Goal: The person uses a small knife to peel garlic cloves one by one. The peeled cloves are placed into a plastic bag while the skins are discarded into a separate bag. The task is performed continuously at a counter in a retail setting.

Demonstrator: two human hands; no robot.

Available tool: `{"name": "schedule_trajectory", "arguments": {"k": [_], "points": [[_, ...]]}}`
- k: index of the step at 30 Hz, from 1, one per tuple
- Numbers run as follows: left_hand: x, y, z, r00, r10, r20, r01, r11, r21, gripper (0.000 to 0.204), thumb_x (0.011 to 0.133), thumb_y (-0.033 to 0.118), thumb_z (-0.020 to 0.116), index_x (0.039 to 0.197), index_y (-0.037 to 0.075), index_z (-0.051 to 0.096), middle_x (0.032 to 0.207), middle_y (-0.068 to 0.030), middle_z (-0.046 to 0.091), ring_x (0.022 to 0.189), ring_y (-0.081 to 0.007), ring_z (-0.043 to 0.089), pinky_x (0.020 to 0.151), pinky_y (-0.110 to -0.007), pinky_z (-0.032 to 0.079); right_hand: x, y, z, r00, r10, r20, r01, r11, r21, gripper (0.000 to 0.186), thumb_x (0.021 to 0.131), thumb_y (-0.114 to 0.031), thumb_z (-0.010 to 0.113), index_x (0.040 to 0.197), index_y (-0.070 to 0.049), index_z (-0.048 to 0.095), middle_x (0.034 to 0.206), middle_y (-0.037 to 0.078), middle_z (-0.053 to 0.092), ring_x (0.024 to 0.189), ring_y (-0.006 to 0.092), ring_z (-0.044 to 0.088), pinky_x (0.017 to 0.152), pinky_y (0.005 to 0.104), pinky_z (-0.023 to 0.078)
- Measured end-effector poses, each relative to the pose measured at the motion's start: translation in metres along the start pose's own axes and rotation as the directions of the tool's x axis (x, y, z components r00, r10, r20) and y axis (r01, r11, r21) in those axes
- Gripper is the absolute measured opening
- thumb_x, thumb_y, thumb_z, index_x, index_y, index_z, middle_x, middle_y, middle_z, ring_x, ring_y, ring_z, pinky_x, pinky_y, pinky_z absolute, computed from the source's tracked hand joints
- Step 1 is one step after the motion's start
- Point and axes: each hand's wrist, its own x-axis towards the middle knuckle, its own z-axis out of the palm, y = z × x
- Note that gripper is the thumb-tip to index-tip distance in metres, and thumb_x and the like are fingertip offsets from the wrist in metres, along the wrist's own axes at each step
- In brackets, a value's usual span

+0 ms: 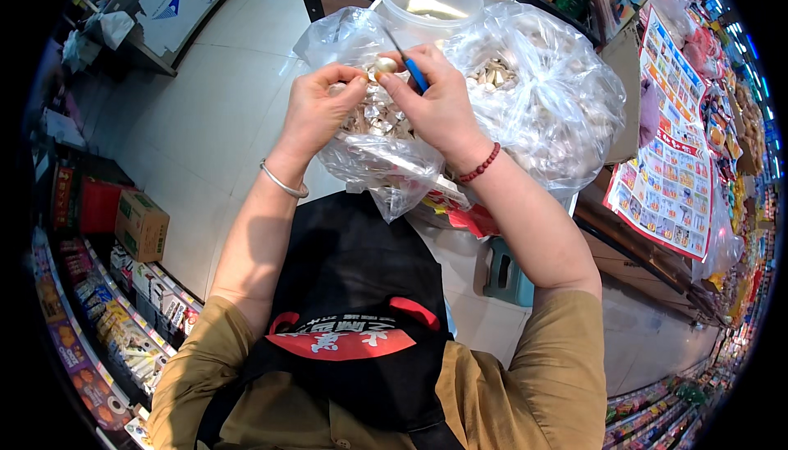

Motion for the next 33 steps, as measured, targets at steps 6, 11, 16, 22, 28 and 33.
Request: {"name": "schedule_trajectory", "arguments": {"k": [6, 11, 16, 22, 28, 33], "points": [[0.003, 0.002, 0.001, 0.999, 0.008, 0.049, -0.003, 0.996, -0.085, 0.020, 0.095, 0.015, 0.064, 0.101, -0.004, 0.069, 0.089, -0.0012, 0.066, 0.080, -0.0044, 0.057, 0.070, -0.020, 0.047, -0.001, 0.009, 0.006, 0.983, 0.177, 0.050, -0.184, 0.955, 0.231, 0.025, 0.094, -0.021, 0.065, 0.105, 0.001, 0.068, 0.080, -0.001, 0.064, 0.072, 0.0049, 0.052, 0.065, 0.0230, 0.044], [0.005, -0.008, -0.005, 0.987, 0.119, 0.110, -0.107, 0.988, -0.108, 0.024, 0.098, 0.014, 0.060, 0.111, -0.004, 0.068, 0.090, -0.0006, 0.065, 0.085, -0.0043, 0.057, 0.074, -0.020, 0.047, 0.000, 0.013, 0.010, 0.967, 0.229, 0.110, -0.252, 0.927, 0.279, 0.023, 0.095, -0.020, 0.064, 0.103, 0.002, 0.067, 0.078, -0.002, 0.063, 0.070, 0.0043, 0.052, 0.062, 0.0233, 0.044], [0.004, -0.009, -0.006, 0.991, 0.060, 0.121, -0.035, 0.980, -0.198, 0.024, 0.098, 0.016, 0.060, 0.111, -0.003, 0.069, 0.089, 0.0017, 0.065, 0.077, -0.0022, 0.055, 0.067, -0.018, 0.045, -0.001, 0.019, 0.012, 0.947, 0.277, 0.164, -0.318, 0.883, 0.346, 0.024, 0.097, -0.020, 0.062, 0.110, -0.001, 0.066, 0.078, -0.003, 0.061, 0.059, 0.0022, 0.049, 0.051, 0.0198, 0.039], [0.004, -0.002, -0.008, 0.990, -0.042, 0.133, 0.070, 0.974, -0.215, 0.023, 0.095, 0.018, 0.064, 0.108, 0.000, 0.071, 0.083, 0.0046, 0.064, 0.067, -0.0002, 0.048, 0.058, -0.016, 0.038, -0.002, 0.015, 0.013, 0.947, 0.276, 0.166, -0.319, 0.871, 0.373, 0.020, 0.097, -0.018, 0.062, 0.098, 0.001, 0.067, 0.070, -0.004, 0.059, 0.057, 0.0022, 0.049, 0.050, 0.0210, 0.039], [0.002, 0.004, -0.008, 0.993, -0.064, 0.103, 0.085, 0.974, -0.208, 0.019, 0.093, 0.017, 0.066, 0.102, 0.001, 0.072, 0.082, 0.0035, 0.065, 0.067, -0.0005, 0.049, 0.059, -0.017, 0.040, -0.003, 0.005, 0.018, 0.952, 0.243, 0.185, -0.302, 0.838, 0.456, 0.020, 0.097, -0.017, 0.061, 0.103, 0.001, 0.065, 0.069, -0.004, 0.058, 0.055, 0.0024, 0.049, 0.049, 0.0206, 0.039], [0.001, -0.005, -0.001, 1.000, 0.018, 0.004, -0.017, 0.978, -0.208, 0.019, 0.092, 0.014, 0.067, 0.099, -0.003, 0.070, 0.086, -0.0009, 0.067, 0.075, -0.0039, 0.057, 0.067, -0.020, 0.048, 0.000, -0.002, 0.018, 0.970, 0.209, 0.127, -0.239, 0.917, 0.320, 0.021, 0.095, -0.017, 0.063, 0.108, -0.001, 0.064, 0.072, -0.003, 0.059, 0.056, 0.0032, 0.051, 0.050, 0.0213, 0.040]]}}
